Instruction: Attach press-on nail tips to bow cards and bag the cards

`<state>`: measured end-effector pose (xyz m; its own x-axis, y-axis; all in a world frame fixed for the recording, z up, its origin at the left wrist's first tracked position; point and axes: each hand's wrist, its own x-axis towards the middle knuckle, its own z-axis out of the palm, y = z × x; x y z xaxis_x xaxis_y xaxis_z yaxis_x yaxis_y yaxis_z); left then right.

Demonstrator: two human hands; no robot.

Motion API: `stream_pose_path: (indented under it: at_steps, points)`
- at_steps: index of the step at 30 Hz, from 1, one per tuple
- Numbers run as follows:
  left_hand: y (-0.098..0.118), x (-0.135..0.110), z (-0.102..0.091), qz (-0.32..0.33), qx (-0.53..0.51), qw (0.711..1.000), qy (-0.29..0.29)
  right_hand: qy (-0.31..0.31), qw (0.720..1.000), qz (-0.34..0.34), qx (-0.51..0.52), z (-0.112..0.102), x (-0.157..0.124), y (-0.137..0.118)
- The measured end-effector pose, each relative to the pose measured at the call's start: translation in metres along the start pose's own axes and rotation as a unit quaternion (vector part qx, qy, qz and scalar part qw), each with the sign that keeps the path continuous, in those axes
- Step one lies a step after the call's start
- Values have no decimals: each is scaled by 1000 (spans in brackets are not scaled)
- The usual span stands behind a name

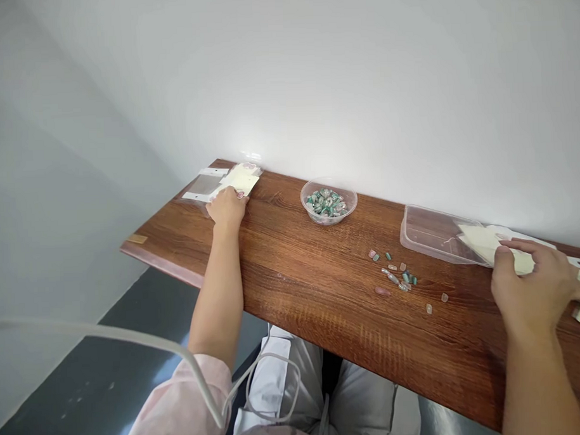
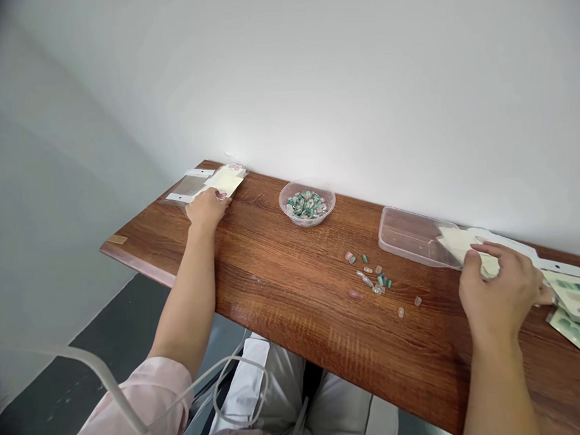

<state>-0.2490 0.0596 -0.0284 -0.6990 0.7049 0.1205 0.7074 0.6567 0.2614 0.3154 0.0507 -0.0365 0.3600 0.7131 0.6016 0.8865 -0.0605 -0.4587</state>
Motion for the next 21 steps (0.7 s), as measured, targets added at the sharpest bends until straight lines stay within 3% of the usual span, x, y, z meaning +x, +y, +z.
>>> stream_pose_path:
  at_steps: [9,21]
  points:
    - [-5,0,-6,-28,-41,998,29,-21,1000,11,1,0,-1,-3]
    - [3,-9,-26,-101,-129,963,215,-8,1000,8,9,1,-2,-2]
